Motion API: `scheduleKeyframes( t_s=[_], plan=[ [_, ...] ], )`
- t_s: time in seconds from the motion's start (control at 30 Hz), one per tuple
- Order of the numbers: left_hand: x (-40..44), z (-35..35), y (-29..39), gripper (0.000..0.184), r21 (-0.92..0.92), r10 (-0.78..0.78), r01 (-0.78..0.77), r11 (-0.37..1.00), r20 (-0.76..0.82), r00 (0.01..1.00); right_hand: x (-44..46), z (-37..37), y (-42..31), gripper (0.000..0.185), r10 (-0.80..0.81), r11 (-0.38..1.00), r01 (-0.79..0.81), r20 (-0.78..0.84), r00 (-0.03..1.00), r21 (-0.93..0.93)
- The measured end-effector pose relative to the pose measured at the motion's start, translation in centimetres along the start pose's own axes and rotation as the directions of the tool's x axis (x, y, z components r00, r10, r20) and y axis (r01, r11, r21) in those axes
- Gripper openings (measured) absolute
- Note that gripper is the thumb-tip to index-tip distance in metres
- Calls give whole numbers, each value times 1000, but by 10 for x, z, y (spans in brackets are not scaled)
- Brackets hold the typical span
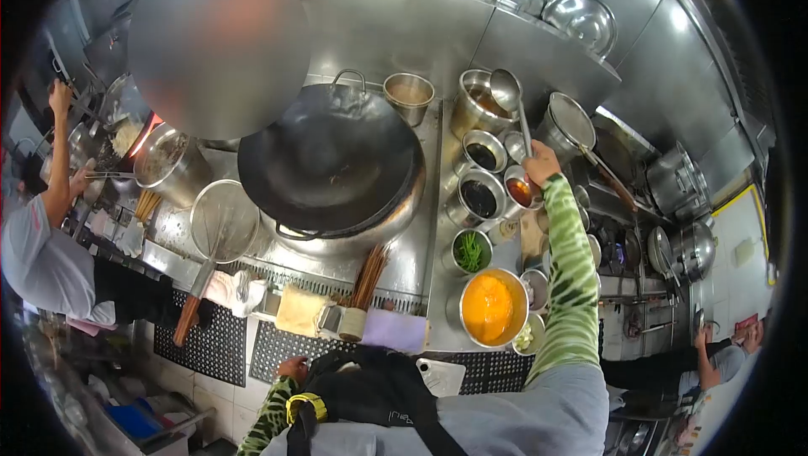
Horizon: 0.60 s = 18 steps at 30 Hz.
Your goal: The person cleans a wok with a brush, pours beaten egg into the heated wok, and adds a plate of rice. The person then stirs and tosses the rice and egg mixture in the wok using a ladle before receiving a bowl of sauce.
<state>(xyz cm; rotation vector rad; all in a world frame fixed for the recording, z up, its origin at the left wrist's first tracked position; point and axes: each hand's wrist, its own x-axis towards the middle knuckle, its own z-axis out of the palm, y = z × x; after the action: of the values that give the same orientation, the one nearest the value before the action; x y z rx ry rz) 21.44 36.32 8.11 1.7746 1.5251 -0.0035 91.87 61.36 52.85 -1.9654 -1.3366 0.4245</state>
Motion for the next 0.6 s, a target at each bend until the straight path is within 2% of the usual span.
scheduleKeyframes(
  t_s=[0.03, 0.1, 0.13, 0.2, 0.27, 0.3, 0.33, 0.37, 0.4, 0.43, 0.5, 0.53, 0.6],
  plan=[
    [-3, -7, 19, 29, 16, -55, 55, 998, 6, 998, 20, 3, 17, 34, -75, 996, 74, -6, 997, -56],
    [-18, -65, 111, 29, 112, -189, 181, 977, 62, 980, 39, 11, 13, 35, 47, 996, -48, -16, 999, -72],
    [-12, -63, 112, 30, 110, -191, 182, 977, 73, 979, 46, 15, 10, 35, 108, 991, -109, -22, 994, -78],
    [1, -48, 104, 30, 106, -196, 185, 977, 97, 976, 64, 20, 17, 27, 131, 985, -126, 35, 991, -118],
    [33, -3, 63, 33, 68, -4, -3, 998, 105, 994, 100, 28, 58, 21, 150, 979, -136, 86, 985, -151],
    [53, 25, 39, 34, 52, 102, -108, 993, 120, 988, 88, 22, 38, 11, 207, 968, -232, 213, 955, 99],
    [63, 38, 30, 35, 33, 208, -214, 976, 131, 969, 80, 22, 30, 9, 244, 904, -309, 237, 940, 294],
    [46, 10, 79, 36, 50, 188, -192, 980, 75, 979, 73, 21, 25, 10, 275, 798, -374, 268, 924, 472],
    [54, 17, 78, 35, 39, 222, -229, 973, 134, 966, 67, 19, 20, 11, 295, 655, -422, 302, 906, 627],
    [64, 22, 82, 35, 25, 257, -267, 963, 194, 947, 56, 16, 13, 13, 324, 546, -456, 325, 888, 702],
    [71, 24, 96, 34, 4, 267, -285, 958, 336, 903, 17, 6, -17, 12, 228, 370, -401, 336, 914, 838],
    [73, 29, 98, 36, 50, 400, -423, 905, 239, 885, -8, 1, -40, 13, 180, 274, -369, 330, 927, 888],
    [85, 53, 97, 41, 175, 645, -642, 746, 47, 762, -54, -2, -77, 16, 119, 214, -347, 328, 937, 913]
  ],
)
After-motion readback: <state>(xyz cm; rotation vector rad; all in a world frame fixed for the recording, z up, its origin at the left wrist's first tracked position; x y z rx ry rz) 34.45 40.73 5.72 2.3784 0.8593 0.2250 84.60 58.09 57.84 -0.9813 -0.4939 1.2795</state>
